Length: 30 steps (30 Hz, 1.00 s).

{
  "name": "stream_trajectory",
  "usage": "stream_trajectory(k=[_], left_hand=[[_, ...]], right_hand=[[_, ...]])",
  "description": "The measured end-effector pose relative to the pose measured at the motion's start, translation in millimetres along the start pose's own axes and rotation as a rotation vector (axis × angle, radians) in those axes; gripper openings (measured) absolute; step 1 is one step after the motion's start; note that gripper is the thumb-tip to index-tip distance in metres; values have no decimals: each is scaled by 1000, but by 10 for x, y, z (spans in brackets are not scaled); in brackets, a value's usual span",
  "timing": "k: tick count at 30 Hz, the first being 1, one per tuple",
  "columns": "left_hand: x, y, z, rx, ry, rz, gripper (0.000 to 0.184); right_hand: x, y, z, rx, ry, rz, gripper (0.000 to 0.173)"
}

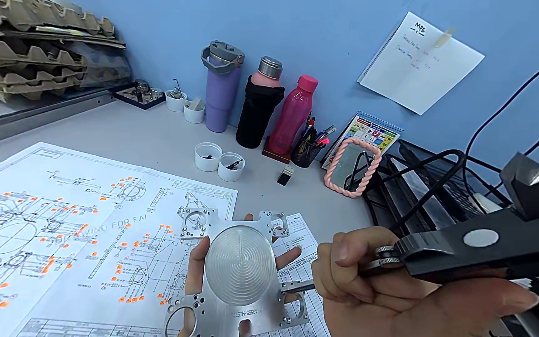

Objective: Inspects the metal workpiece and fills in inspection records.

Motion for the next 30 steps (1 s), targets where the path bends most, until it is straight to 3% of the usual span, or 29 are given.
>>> stream_trajectory(k=[3, 7, 16, 21, 30], left_hand=[[-2, -8, -19, 74, -10, -4, 46], [-9, 2, -27, 3, -67, 36, 45], [26, -73, -3, 35, 50, -46, 53], [18, -44, -18, 1, 16, -25, 51], [-33, -3, -58, 83, -100, 70, 44]], right_hand=[[-16, -1, -13, 7, 3, 1, 55], [-15, -13, -15, -3, 12, 7, 53], [22, -30, -23, -2, 83, 34, 46], [-3, -29, -52, 18, 69, -9, 52], [-73, -41, -82, 70, 88, -89, 42]])
Point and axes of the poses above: each hand's wrist, its own z-axis towards the middle knuckle, its own y-axis out of the back of the hand, x = y × z, the point moved 6 cm from there along z, towards the middle knuckle, and after that the axes turned 4 degrees about y, right-handed, at the moved point
